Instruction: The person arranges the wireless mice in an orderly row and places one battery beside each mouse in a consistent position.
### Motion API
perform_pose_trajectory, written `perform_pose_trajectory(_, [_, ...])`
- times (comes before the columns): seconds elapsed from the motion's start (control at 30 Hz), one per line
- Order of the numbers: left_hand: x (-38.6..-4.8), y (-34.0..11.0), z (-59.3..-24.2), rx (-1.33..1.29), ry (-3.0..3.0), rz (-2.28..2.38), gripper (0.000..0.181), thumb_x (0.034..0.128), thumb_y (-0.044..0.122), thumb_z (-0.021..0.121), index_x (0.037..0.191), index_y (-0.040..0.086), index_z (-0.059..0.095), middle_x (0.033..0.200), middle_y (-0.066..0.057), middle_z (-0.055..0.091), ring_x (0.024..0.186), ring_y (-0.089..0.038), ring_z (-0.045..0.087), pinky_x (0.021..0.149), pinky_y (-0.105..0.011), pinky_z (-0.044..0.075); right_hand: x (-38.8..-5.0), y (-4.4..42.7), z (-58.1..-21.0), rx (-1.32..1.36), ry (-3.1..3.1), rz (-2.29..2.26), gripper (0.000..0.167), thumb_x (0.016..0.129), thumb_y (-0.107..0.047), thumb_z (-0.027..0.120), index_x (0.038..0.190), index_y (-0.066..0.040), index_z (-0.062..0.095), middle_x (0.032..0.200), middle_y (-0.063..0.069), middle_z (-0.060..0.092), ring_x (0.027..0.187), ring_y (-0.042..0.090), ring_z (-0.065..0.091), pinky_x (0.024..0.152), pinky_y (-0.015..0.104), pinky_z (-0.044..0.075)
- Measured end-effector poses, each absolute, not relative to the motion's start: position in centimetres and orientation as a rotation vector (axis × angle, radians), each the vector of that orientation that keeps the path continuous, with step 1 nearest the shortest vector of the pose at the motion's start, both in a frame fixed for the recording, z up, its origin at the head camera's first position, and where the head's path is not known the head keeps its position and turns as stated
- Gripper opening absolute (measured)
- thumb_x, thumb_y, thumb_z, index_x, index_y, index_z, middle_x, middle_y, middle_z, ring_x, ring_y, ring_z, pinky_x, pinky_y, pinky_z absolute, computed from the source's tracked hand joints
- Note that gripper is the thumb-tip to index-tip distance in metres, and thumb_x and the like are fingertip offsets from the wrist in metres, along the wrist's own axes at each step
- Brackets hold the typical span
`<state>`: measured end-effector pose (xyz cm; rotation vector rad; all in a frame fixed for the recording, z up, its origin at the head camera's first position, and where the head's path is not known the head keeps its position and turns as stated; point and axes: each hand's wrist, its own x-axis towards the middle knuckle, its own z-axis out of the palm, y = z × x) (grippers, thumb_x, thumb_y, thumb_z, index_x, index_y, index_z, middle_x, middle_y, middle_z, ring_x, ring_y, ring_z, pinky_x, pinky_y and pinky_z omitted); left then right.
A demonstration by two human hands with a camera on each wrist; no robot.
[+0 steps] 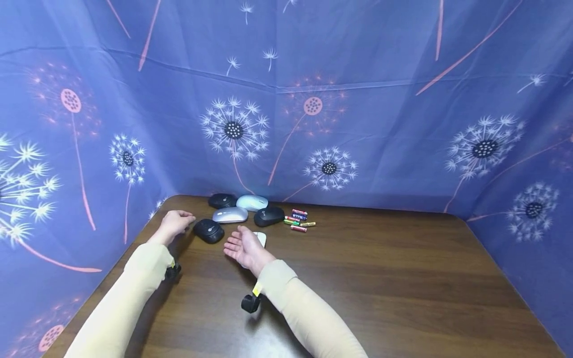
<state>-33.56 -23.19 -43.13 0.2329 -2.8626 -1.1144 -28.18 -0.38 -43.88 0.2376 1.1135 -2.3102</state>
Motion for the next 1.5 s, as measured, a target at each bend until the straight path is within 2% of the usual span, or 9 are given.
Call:
perform_pose_trajectory(0.13, [-34.1, -23.3, -43.4, 0.261, -2.892, -1.173, 0.036, 0.0897, 0.022, 0.057, 0.111, -0.005, 0.065, 0.101, -0.022, 0.066, 0.066, -0.024, 0.065, 0.067, -0.029, 0.050, -28.5, -0.6, -44.1, 0.267, 1.114, -2.344, 0.058, 0.101, -0.025, 0.028, 0.143, 0.013, 0.016, 0.149, 0.032, 0.018, 0.138, 0.045, 0.022, 0.114, 0.048, 0.022])
perform_pose_trajectory(0.2, [-34.3, -23.2, -43.5, 0.260, -2.897, -1.178, 0.034, 0.0897, 0.021, 0.057, 0.110, -0.005, 0.065, 0.105, -0.021, 0.066, 0.065, -0.020, 0.065, 0.063, -0.026, 0.049, -28.6, -0.8, -44.2, 0.274, 1.110, -2.354, 0.058, 0.101, -0.025, 0.029, 0.143, 0.013, 0.016, 0.148, 0.032, 0.019, 0.138, 0.045, 0.022, 0.114, 0.048, 0.022])
perform_pose_trajectory(0.37, [-34.8, -23.3, -43.8, 0.265, -2.891, -1.160, 0.032, 0.0902, 0.019, 0.056, 0.110, -0.004, 0.066, 0.097, -0.019, 0.068, 0.063, -0.020, 0.066, 0.067, -0.026, 0.048, -28.8, -1.4, -44.3, 0.285, 1.077, -2.369, 0.061, 0.100, -0.027, 0.031, 0.143, 0.013, 0.014, 0.148, 0.032, 0.018, 0.138, 0.045, 0.020, 0.115, 0.049, 0.019])
perform_pose_trajectory(0.7, [-35.1, -22.9, -44.1, 0.241, -2.894, -1.201, 0.028, 0.0875, 0.018, 0.059, 0.100, -0.003, 0.070, 0.059, -0.006, 0.061, 0.051, -0.011, 0.054, 0.063, -0.024, 0.042, -29.2, -2.4, -44.5, 0.290, 1.109, -2.378, 0.062, 0.100, -0.028, 0.032, 0.143, 0.013, 0.015, 0.149, 0.031, 0.021, 0.138, 0.043, 0.023, 0.114, 0.048, 0.021])
perform_pose_trajectory(0.77, [-35.1, -22.7, -44.1, 0.235, -2.894, -1.209, 0.028, 0.0876, 0.018, 0.058, 0.100, -0.004, 0.070, 0.061, -0.007, 0.062, 0.051, -0.011, 0.054, 0.061, -0.023, 0.042, -29.3, -2.5, -44.5, 0.297, 1.124, -2.385, 0.062, 0.100, -0.027, 0.032, 0.143, 0.013, 0.016, 0.148, 0.031, 0.022, 0.138, 0.042, 0.024, 0.114, 0.048, 0.022])
perform_pose_trajectory(0.87, [-35.0, -22.5, -44.3, 0.228, -2.890, -1.224, 0.028, 0.0874, 0.016, 0.058, 0.101, -0.006, 0.070, 0.078, -0.014, 0.069, 0.056, -0.012, 0.058, 0.058, -0.022, 0.043, -29.4, -2.7, -44.7, 0.300, 1.140, -2.390, 0.061, 0.100, -0.027, 0.032, 0.143, 0.013, 0.016, 0.148, 0.031, 0.023, 0.137, 0.042, 0.026, 0.114, 0.048, 0.023])
perform_pose_trajectory(1.0, [-35.2, -22.6, -44.5, 0.223, -2.891, -1.216, 0.029, 0.0878, 0.017, 0.057, 0.102, -0.006, 0.069, 0.100, -0.021, 0.068, 0.059, -0.013, 0.060, 0.056, -0.020, 0.046, -29.7, -3.1, -45.2, 0.288, 1.169, -2.385, 0.061, 0.099, -0.028, 0.033, 0.143, 0.012, 0.018, 0.147, 0.030, 0.026, 0.136, 0.041, 0.029, 0.113, 0.048, 0.024])
perform_pose_trajectory(1.23, [-35.3, -22.5, -44.5, 0.214, -2.921, -1.158, 0.030, 0.0881, 0.018, 0.057, 0.102, -0.005, 0.069, 0.105, -0.024, 0.067, 0.056, -0.011, 0.061, 0.062, -0.024, 0.049, -30.0, -3.4, -45.5, 0.257, 1.251, -2.369, 0.059, 0.100, -0.027, 0.031, 0.142, 0.012, 0.021, 0.145, 0.030, 0.031, 0.135, 0.040, 0.032, 0.113, 0.047, 0.025])
perform_pose_trajectory(1.5, [-35.1, -22.5, -44.5, 0.197, -2.916, -1.134, 0.029, 0.0870, 0.016, 0.056, 0.101, -0.006, 0.070, 0.101, -0.024, 0.067, 0.053, -0.011, 0.058, 0.059, -0.023, 0.047, -29.5, -3.5, -45.2, 0.270, 1.244, -2.378, 0.057, 0.101, -0.025, 0.031, 0.142, 0.013, 0.021, 0.146, 0.031, 0.028, 0.135, 0.041, 0.032, 0.113, 0.045, 0.026])
